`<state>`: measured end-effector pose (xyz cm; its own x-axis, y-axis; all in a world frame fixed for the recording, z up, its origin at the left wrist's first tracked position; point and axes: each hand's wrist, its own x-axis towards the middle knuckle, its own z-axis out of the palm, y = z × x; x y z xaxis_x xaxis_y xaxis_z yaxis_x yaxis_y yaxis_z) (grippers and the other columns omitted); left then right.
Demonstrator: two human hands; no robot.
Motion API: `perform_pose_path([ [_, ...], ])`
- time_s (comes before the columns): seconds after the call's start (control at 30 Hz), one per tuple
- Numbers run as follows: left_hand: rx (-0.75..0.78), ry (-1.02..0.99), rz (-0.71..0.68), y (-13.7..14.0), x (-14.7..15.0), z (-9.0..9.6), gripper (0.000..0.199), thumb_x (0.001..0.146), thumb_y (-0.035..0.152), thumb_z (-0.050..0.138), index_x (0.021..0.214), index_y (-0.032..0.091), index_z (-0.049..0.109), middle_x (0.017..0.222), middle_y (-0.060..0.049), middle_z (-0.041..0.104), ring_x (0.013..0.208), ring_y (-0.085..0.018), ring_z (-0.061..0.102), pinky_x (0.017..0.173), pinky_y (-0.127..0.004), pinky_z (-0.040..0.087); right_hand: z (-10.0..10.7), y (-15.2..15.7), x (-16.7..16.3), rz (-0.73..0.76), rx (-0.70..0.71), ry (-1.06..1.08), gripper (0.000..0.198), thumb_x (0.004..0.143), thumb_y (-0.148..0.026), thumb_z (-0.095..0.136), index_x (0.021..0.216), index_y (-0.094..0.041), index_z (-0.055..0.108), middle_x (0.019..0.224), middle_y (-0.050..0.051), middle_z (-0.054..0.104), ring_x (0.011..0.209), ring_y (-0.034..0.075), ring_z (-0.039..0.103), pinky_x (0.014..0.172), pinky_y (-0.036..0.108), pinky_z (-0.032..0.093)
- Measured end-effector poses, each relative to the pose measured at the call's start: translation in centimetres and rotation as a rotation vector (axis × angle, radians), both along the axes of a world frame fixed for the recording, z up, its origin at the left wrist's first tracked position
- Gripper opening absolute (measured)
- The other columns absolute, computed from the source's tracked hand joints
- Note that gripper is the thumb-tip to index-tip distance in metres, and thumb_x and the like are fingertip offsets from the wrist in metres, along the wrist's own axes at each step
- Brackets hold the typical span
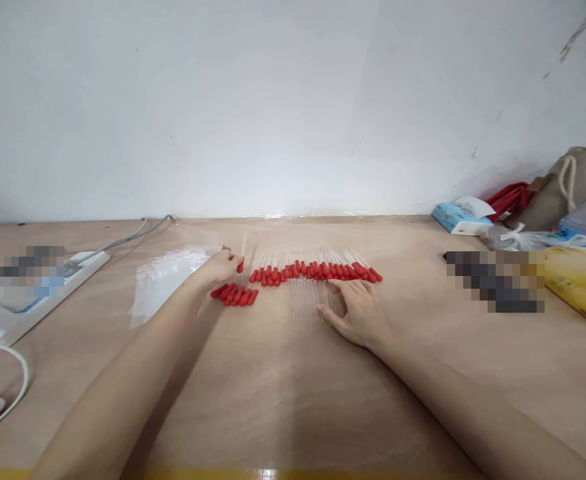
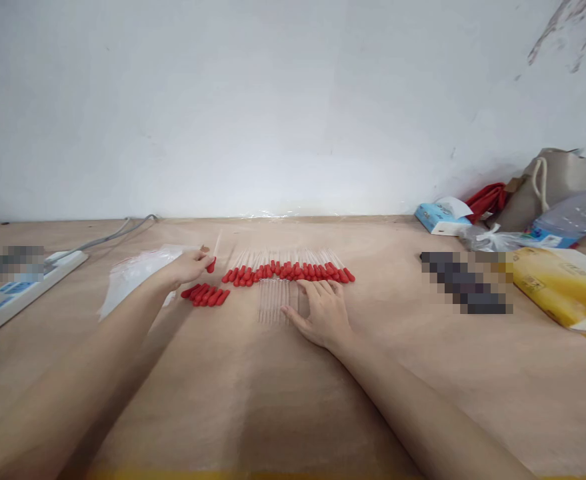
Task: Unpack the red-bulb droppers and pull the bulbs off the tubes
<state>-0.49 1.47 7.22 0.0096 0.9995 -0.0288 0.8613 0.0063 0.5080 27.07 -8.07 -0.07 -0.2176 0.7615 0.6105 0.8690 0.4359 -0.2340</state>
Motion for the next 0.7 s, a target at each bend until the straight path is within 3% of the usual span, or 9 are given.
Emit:
perform_pose_path([
  [0.07,0.073,-0.025,-0.062,-1.1,0.2,0.4,0.029,0.081,0.033,0.036,0.062,0.017,0.05,0.065,-0.001,0.054,0.063,-0.015,0.052,0.058,-0.025,0.039,-0.2,0.2,0.1,-0.008,0.023,0.061,0.041,0.078,-0.049,0.049,0.105,-0.018,0.054,0.094,0.008,0.062,0.09,0.021,0.055,0.083,0.037,0.036],
  [0.17,0.268,-0.076,-0.27,-3.8,1.3,-0.3,0.024,0.085,0.034,0.035,0.076,0.018,0.049,0.072,-0.001,0.056,0.068,-0.014,0.053,0.063,-0.025,0.041,-0.4,0.3,0.5,-0.017,0.147,0.157,0.042,0.078,-0.044,0.051,0.11,-0.017,0.05,0.104,0.011,0.057,0.1,0.023,0.051,0.083,0.037,0.037],
  [0.23,0.354,-0.071,-0.418,-5.7,2.4,-1.6,0.019,0.086,0.032,0.037,0.082,0.018,0.048,0.074,0.0,0.056,0.068,-0.013,0.053,0.062,-0.024,0.041,-0.3,0.1,0.7,0.016,0.245,0.191,0.047,0.077,-0.042,0.054,0.115,-0.016,0.046,0.109,0.013,0.054,0.105,0.024,0.048,0.085,0.038,0.037],
  [0.33,0.525,-0.052,-0.52,-7.7,4.0,-4.5,0.012,0.087,0.027,0.039,0.083,0.018,0.046,0.075,0.0,0.056,0.066,-0.012,0.052,0.059,-0.023,0.04,0.3,-0.6,0.9,0.139,0.304,0.128,0.058,0.074,-0.042,0.058,0.123,-0.016,0.04,0.112,0.013,0.053,0.105,0.024,0.048,0.087,0.039,0.035],
  [0.47,0.749,-0.001,-0.634,-8.4,4.9,-7.2,0.008,0.087,0.023,0.044,0.083,0.017,0.046,0.072,0.0,0.055,0.064,-0.012,0.051,0.06,-0.023,0.041,0.6,-1.2,0.5,0.256,0.27,-0.059,0.045,0.076,-0.039,0.057,0.118,-0.024,0.049,0.101,0.005,0.059,0.097,0.02,0.051,0.091,0.04,0.029],
  [0.6,0.834,0.021,-0.689,-8.3,5.1,-7.6,0.006,0.085,0.022,0.048,0.082,0.017,0.048,0.072,-0.001,0.055,0.065,-0.012,0.051,0.061,-0.023,0.042,0.2,-1.2,0.0,0.116,0.308,-0.082,0.027,0.078,-0.037,0.057,0.103,-0.027,0.06,0.083,0.003,0.058,0.08,0.016,0.05,0.087,0.038,0.029],
  [0.7,0.857,-0.002,-0.709,-8.4,5.1,-7.6,0.005,0.085,0.021,0.05,0.083,0.017,0.049,0.074,-0.002,0.056,0.068,-0.012,0.051,0.063,-0.024,0.043,0.2,-1.0,-0.2,0.11,0.307,-0.1,0.026,0.078,-0.037,0.057,0.101,-0.026,0.061,0.085,0.003,0.058,0.08,0.015,0.05,0.09,0.039,0.027],
])
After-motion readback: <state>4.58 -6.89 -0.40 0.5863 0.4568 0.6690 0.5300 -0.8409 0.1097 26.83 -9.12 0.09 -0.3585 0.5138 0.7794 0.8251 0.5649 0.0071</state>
